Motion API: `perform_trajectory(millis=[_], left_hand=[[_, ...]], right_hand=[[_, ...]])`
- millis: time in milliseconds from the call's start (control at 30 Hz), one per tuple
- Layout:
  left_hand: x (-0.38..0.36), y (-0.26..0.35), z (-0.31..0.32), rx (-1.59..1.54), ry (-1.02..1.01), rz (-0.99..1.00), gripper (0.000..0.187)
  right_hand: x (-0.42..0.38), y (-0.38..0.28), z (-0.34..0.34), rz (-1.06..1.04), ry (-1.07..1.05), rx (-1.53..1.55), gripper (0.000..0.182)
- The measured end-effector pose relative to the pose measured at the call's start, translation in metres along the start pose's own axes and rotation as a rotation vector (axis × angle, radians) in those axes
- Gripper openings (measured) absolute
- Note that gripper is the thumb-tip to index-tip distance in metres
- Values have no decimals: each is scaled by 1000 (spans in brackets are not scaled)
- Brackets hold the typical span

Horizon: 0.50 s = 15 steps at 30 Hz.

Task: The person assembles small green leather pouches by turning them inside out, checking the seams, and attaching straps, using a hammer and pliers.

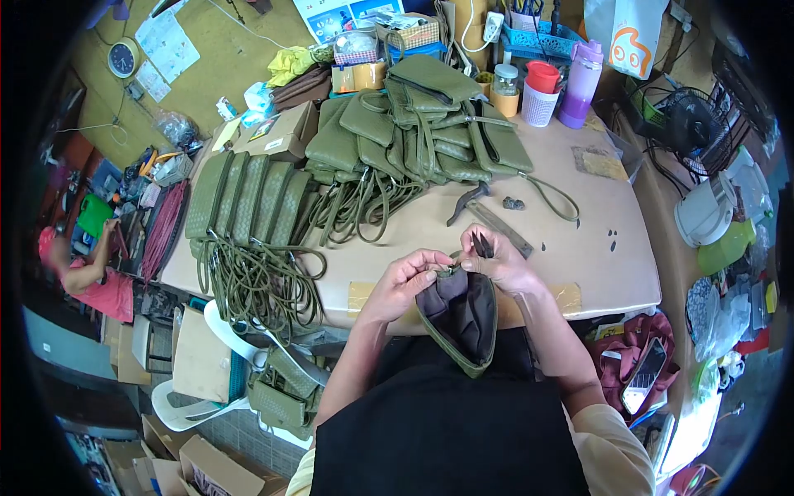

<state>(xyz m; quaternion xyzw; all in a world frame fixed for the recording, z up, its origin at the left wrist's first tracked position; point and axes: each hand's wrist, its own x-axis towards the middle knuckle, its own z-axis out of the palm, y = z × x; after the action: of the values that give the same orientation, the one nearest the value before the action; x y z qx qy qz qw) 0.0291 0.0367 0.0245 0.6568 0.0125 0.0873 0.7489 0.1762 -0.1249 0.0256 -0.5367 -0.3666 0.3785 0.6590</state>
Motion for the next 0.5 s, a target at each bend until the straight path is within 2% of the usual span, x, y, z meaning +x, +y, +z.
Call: perform_trajectory(millis=[67, 133, 167, 233, 267, 333, 367, 433, 500], left_hand=[[1, 1, 1, -48, 16, -19, 25], [-1, 13, 4, 528, 111, 262, 20], [-1, 18, 7, 527, 109, 258, 20], [-1, 27, 13, 872, 217, 281, 15], [1, 29, 15, 872, 217, 278, 15], [4, 30, 20, 1103, 230, 373, 13], [6, 26, 22, 1104, 229, 373, 13], [8, 13, 21, 1053, 285, 494, 8], [11, 5, 16, 949, 292, 486, 7]], right_hand=[[0, 12, -3, 69, 119, -52, 21], [-2, 8, 2, 61, 159, -99, 21], [-3, 6, 4, 50, 198, -147, 21], [-4, 0, 9, 45, 188, -167, 20], [-4, -1, 10, 34, 176, -190, 19], [-3, 1, 10, 47, 193, -200, 19], [-3, 2, 9, 60, 213, -213, 19], [-3, 11, 4, 86, 229, -132, 22], [-5, 15, 4, 117, 245, -47, 26]])
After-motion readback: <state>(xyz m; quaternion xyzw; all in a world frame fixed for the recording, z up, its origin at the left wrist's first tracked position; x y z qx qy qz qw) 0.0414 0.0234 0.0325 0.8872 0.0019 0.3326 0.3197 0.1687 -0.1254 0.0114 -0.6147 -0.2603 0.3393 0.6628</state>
